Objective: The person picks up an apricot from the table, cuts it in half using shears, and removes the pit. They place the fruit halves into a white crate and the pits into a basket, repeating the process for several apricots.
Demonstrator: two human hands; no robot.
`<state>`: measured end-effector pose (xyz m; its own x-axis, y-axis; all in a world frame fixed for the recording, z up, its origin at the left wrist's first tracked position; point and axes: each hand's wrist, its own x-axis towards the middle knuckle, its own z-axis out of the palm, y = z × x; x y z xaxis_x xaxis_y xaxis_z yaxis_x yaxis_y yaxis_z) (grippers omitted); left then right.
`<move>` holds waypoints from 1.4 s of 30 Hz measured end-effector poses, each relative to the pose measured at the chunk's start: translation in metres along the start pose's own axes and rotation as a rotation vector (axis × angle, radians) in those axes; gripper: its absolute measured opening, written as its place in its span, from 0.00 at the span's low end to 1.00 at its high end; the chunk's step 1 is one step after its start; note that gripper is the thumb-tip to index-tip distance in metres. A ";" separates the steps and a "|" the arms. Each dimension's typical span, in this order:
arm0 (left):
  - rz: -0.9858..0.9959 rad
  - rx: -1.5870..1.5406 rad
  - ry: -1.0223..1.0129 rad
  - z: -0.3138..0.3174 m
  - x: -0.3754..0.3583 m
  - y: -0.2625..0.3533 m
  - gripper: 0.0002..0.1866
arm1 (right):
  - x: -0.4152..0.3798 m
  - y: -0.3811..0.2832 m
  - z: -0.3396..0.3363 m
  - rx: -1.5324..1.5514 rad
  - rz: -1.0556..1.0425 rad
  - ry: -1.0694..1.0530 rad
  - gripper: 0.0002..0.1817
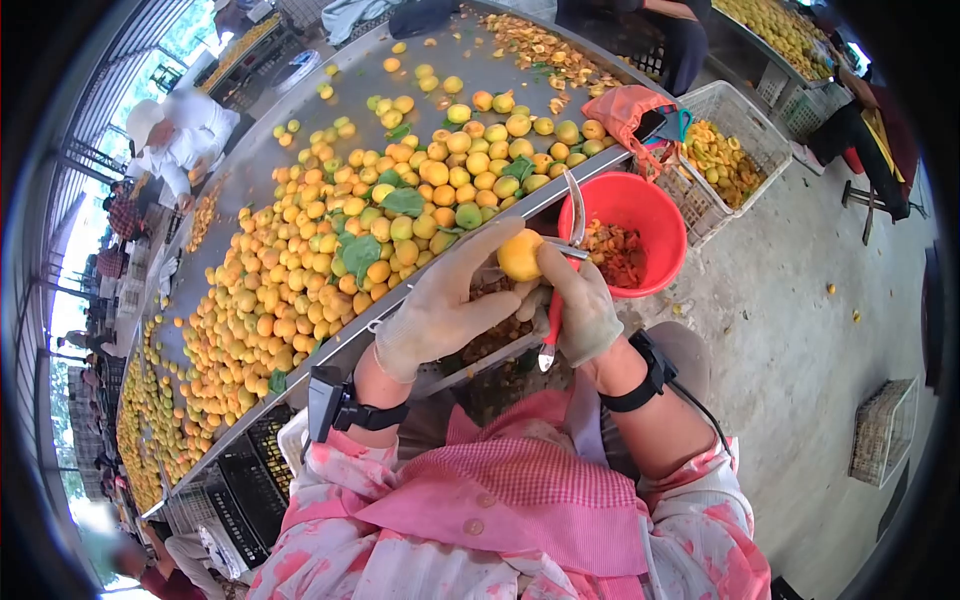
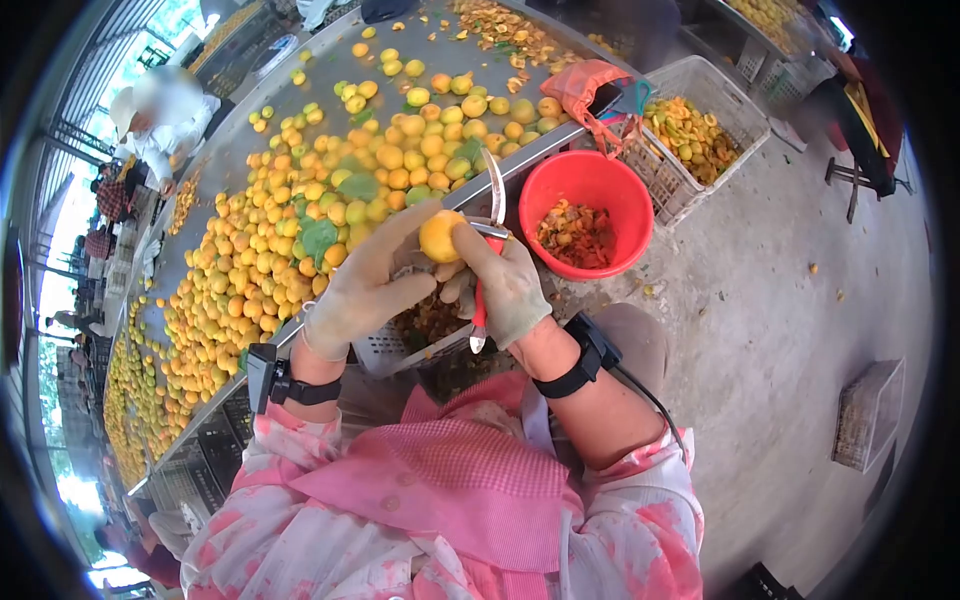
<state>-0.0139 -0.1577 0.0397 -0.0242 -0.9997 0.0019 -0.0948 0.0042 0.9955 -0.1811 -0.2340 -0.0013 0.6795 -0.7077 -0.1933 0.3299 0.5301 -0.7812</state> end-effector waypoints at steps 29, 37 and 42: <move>0.133 -0.575 0.272 -0.062 -0.155 -0.035 0.39 | -0.039 0.049 0.111 -0.780 -0.266 -0.437 0.32; 0.116 -0.608 0.321 -0.064 -0.164 -0.031 0.48 | -0.042 0.062 0.122 -1.033 -0.500 -0.447 0.32; 0.191 -0.606 0.230 -0.072 -0.166 -0.038 0.32 | -0.045 0.060 0.126 -1.095 -0.491 -0.450 0.30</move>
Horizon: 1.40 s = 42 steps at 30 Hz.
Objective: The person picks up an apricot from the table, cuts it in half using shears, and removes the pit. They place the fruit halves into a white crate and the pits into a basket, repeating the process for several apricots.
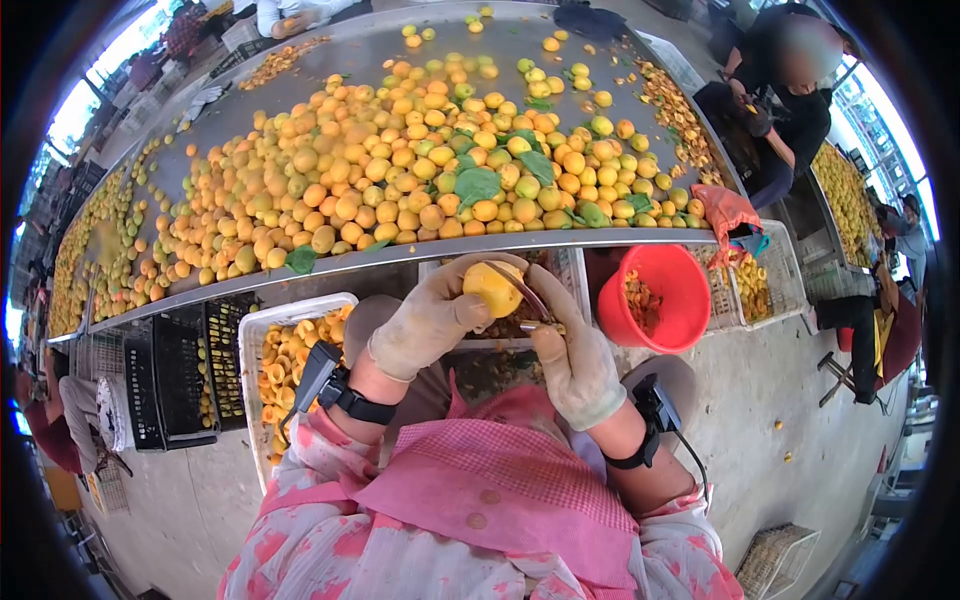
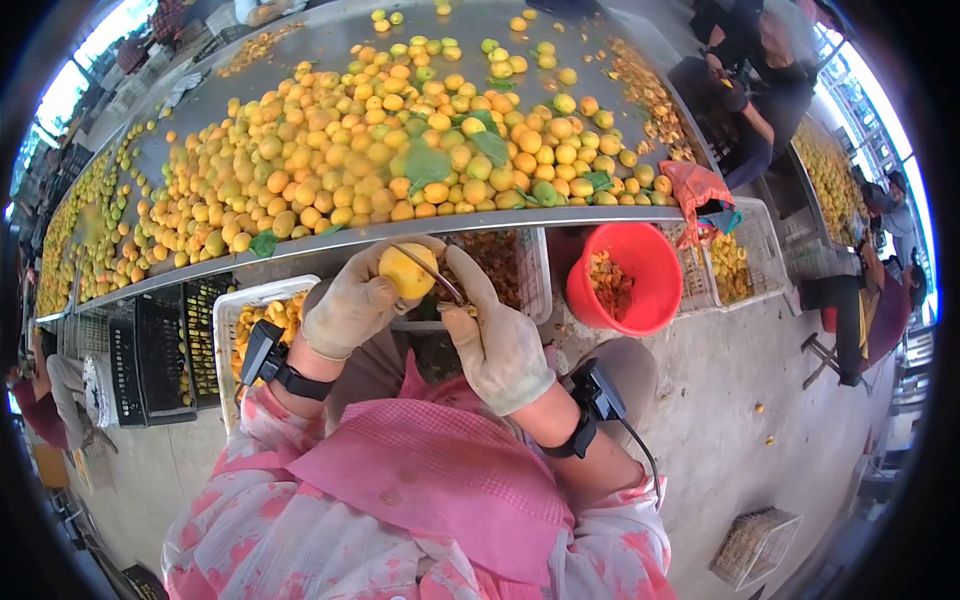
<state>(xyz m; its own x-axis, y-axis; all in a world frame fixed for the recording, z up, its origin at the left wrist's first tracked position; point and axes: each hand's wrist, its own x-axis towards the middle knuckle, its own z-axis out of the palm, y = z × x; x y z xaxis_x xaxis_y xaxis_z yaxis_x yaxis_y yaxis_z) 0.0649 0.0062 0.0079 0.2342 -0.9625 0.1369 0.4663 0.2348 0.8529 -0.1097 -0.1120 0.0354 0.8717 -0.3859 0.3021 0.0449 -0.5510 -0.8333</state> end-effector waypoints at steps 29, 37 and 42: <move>-0.035 0.053 0.267 0.049 0.003 -0.002 0.18 | -0.003 0.007 0.012 -0.009 0.046 0.104 0.36; 0.013 0.156 0.212 0.060 0.004 0.001 0.25 | -0.008 0.008 0.004 -0.175 0.010 0.113 0.38; 0.006 -0.090 0.302 0.064 -0.001 -0.017 0.24 | -0.010 0.015 0.009 -0.123 -0.068 0.196 0.37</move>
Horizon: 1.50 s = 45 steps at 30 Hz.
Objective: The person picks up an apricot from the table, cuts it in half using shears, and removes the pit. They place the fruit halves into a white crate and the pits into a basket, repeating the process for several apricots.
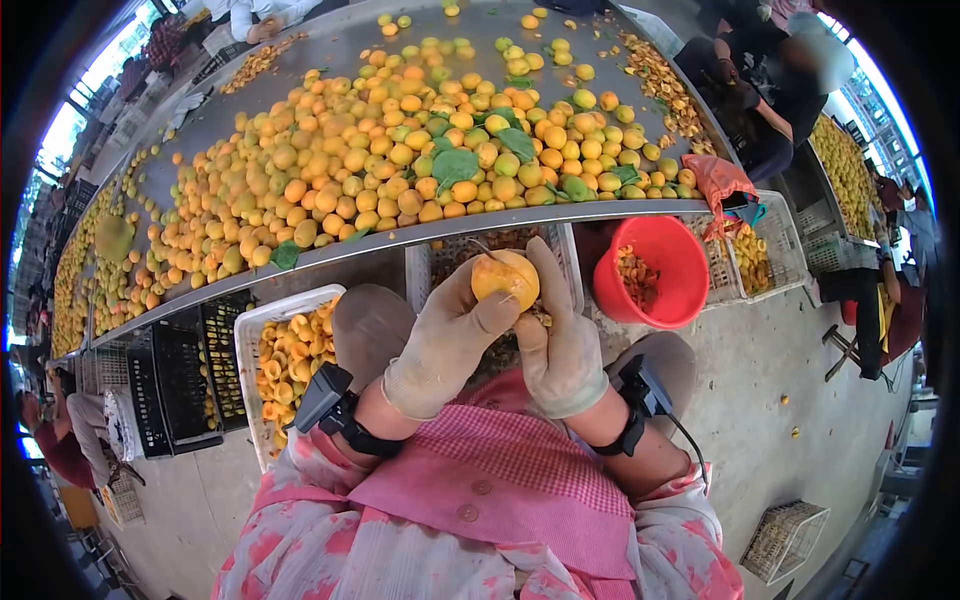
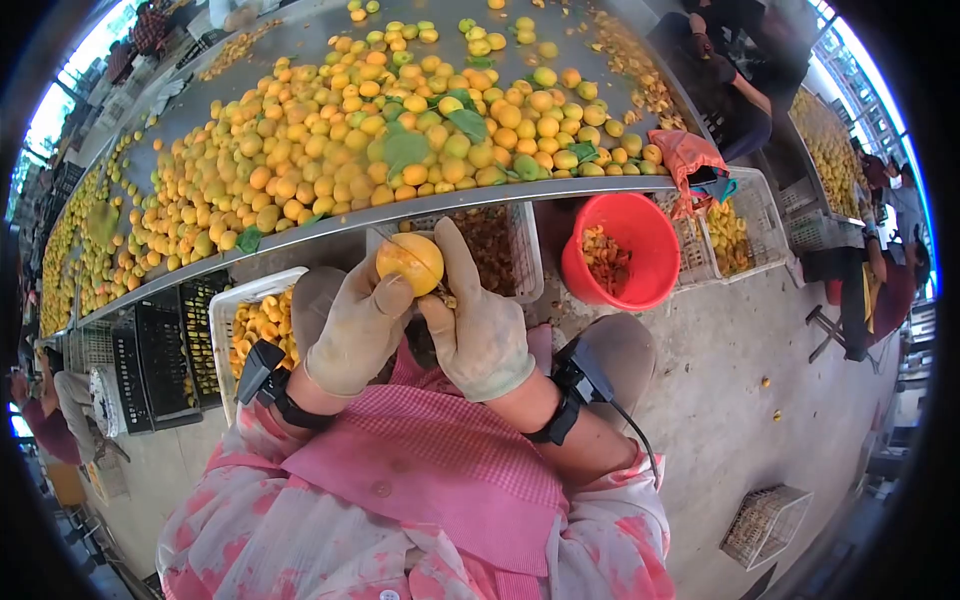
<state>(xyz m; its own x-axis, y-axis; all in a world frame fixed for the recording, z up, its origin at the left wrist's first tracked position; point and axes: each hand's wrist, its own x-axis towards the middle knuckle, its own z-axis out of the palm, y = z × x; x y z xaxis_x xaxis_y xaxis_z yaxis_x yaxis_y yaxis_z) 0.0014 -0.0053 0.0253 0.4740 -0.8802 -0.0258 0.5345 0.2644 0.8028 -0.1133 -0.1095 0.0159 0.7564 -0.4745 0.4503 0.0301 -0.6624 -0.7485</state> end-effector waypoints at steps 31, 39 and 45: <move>0.149 0.327 0.093 -0.005 -0.004 0.006 0.22 | 0.007 0.003 0.016 -0.039 0.047 -0.110 0.36; 0.162 0.145 0.086 -0.005 -0.001 0.015 0.23 | 0.015 -0.021 0.026 0.270 0.183 -0.199 0.39; 0.100 0.140 0.158 -0.011 -0.006 0.020 0.22 | 0.012 -0.007 0.034 0.165 0.095 -0.145 0.37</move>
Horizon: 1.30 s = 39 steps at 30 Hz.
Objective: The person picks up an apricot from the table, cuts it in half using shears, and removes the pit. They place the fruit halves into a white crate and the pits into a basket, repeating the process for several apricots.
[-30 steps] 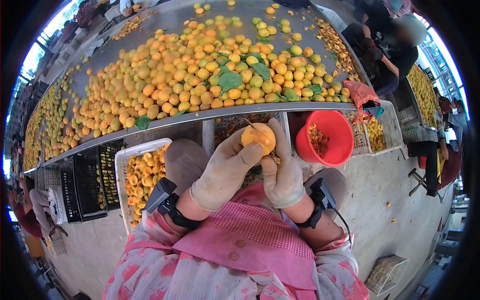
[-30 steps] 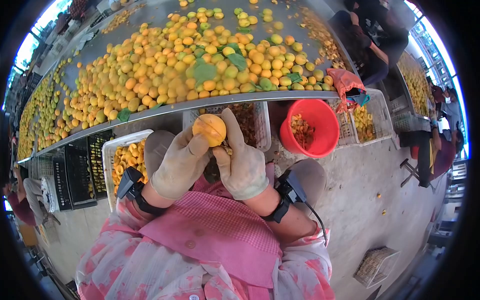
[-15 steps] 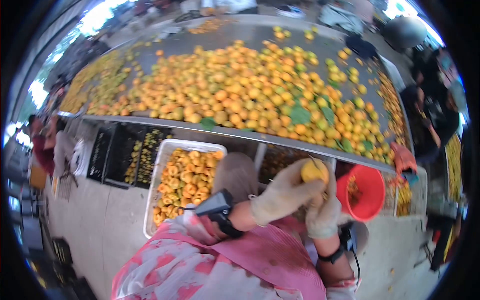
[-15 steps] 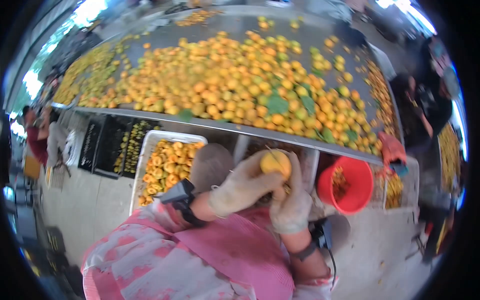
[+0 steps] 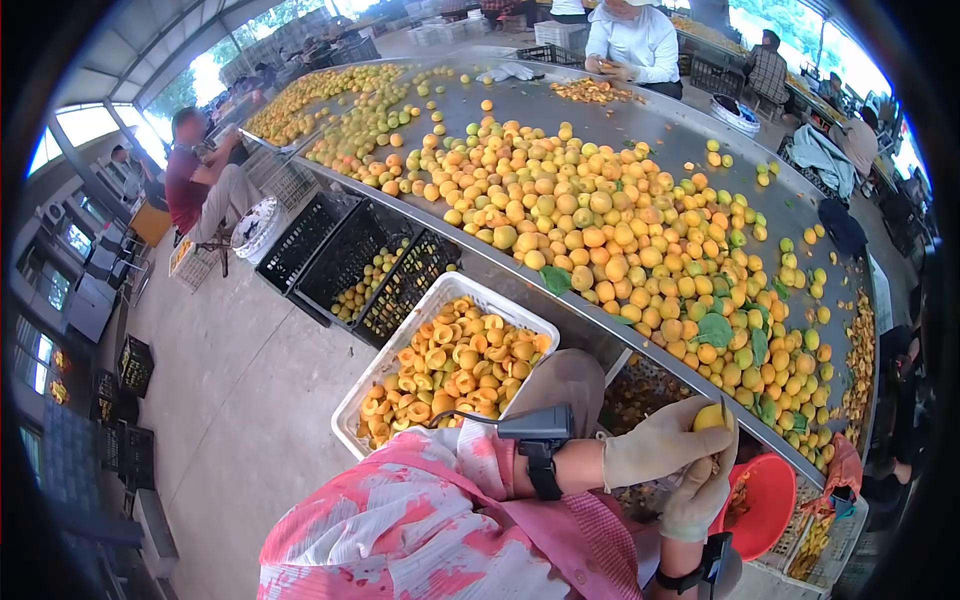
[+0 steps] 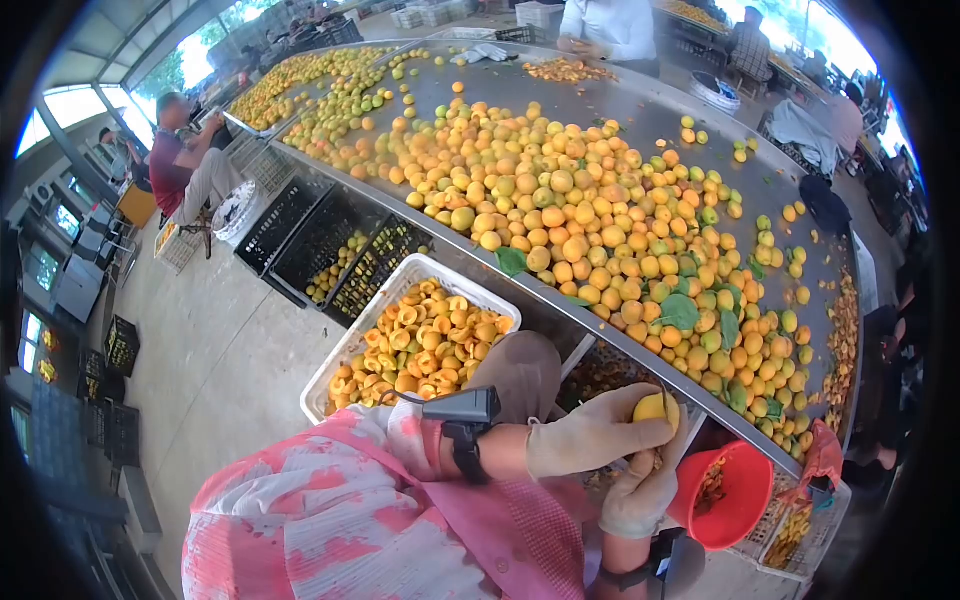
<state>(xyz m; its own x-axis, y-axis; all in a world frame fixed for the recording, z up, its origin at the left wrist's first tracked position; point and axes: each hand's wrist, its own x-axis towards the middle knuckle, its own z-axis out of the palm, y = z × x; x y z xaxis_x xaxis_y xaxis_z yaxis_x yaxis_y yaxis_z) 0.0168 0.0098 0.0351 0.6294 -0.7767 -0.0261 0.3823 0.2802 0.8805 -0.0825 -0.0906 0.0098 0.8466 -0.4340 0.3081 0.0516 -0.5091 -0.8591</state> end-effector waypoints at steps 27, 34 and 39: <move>0.129 0.254 -0.138 -0.011 -0.007 -0.001 0.27 | 0.000 -0.010 -0.027 -0.234 -0.190 -0.023 0.36; 0.207 0.373 -0.164 -0.009 -0.004 -0.006 0.30 | 0.001 -0.008 -0.027 -0.226 -0.180 -0.012 0.36; 0.029 -0.097 -0.087 0.001 -0.009 -0.011 0.30 | -0.002 -0.006 -0.025 -0.171 -0.178 0.008 0.37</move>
<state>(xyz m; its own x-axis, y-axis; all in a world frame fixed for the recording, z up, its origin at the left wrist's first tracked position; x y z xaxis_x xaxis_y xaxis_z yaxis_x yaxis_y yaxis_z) 0.0062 0.0136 0.0264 0.5817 -0.8122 0.0433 0.4310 0.3529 0.8305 -0.0976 -0.1060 0.0247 0.8277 -0.3318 0.4525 0.1086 -0.6965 -0.7093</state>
